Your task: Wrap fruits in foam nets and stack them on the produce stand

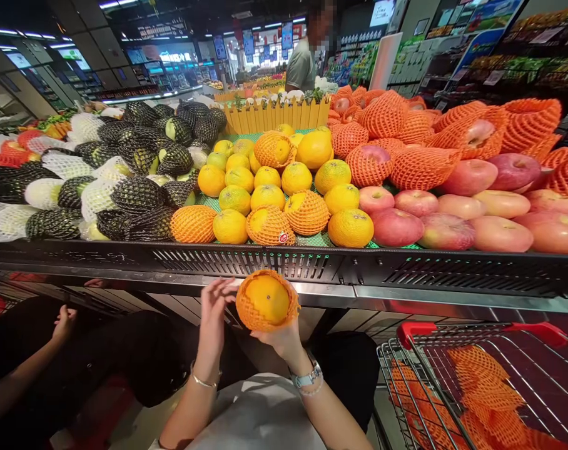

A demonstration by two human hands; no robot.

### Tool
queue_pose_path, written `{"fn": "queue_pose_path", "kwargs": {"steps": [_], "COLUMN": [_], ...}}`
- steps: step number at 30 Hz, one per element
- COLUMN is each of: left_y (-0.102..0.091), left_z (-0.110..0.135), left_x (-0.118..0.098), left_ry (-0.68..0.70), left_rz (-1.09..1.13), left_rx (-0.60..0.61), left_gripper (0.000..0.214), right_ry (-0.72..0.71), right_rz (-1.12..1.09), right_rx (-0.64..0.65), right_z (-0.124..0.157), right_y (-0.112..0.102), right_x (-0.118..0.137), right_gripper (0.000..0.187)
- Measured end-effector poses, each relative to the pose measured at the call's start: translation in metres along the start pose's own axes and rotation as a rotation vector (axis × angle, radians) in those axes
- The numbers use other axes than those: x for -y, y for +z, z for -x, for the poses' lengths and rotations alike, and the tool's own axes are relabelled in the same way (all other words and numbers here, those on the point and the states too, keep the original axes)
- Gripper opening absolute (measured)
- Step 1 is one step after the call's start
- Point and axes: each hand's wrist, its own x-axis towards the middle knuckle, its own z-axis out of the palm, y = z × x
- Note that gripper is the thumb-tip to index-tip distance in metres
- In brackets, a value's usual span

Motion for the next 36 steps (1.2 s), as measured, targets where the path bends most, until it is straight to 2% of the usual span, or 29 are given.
{"fn": "queue_pose_path", "kwargs": {"steps": [1,3,5,7,9,11,13,15,17,20,23,27,30,32,34,36], "left_y": [-0.004,-0.009,-0.01,-0.008,-0.005,0.0,0.006,0.013,0.017,0.021,0.024,0.029,0.031,0.028,0.023,0.017], "left_z": [-0.004,-0.009,-0.009,-0.006,-0.002,0.002,0.006,0.009,0.011,0.013,0.014,0.011,0.006,0.004,0.004,0.005], "left_x": [-0.006,-0.017,-0.022,-0.021,-0.016,-0.009,-0.005,-0.004,-0.004,-0.005,-0.007,-0.009,-0.009,-0.009,-0.011,-0.013], "left_ry": [0.091,0.154,0.055,-0.061,-0.119,-0.187,-0.269,-0.311,-0.312,-0.301,-0.352,-0.528,-0.623,-0.642,-0.601,-0.545], "left_rz": [-0.023,-0.084,-0.125,-0.096,-0.027,0.04,0.112,0.168,0.182,0.165,0.22,0.425,0.478,0.472,0.464,0.449], "left_rx": [0.022,0.187,0.407,0.508,0.475,0.433,0.417,0.405,0.385,0.365,0.353,0.208,0.065,0.014,0.031,0.115], "left_gripper": [0.047,0.074,0.093,0.098,0.097,0.097,0.097,0.096,0.093,0.094,0.1,0.075,0.065,0.059,0.055,0.057], "right_ry": [0.012,0.016,0.035,0.111,0.158,0.081,-0.12,-0.331,-0.434,-0.388,-0.291,-0.221,-0.317,-0.434,-0.545,-0.621], "right_rz": [-0.015,0.002,0.034,0.023,0.04,0.148,0.236,0.216,0.155,0.122,0.104,0.033,0.007,0.122,0.3,0.392], "right_rx": [0.033,0.14,0.22,0.255,0.235,0.159,0.031,-0.036,0.002,0.118,0.123,0.097,0.133,0.218,0.306,0.35], "right_z": [-0.003,-0.006,-0.007,-0.006,-0.007,-0.011,-0.015,-0.018,-0.021,-0.024,-0.026,-0.024,-0.021,-0.021,-0.023,-0.025], "right_y": [-0.001,-0.004,-0.005,-0.004,-0.002,0.001,0.003,0.005,0.004,-0.001,-0.004,-0.002,-0.001,-0.004,-0.008,-0.012], "right_x": [0.009,0.029,0.046,0.057,0.062,0.063,0.063,0.063,0.065,0.07,0.075,0.073,0.07,0.069,0.069,0.07], "right_gripper": [0.104,0.09,0.08,0.079,0.081,0.079,0.066,0.046,0.036,0.032,0.038,0.051,0.067,0.078,0.09,0.1]}}
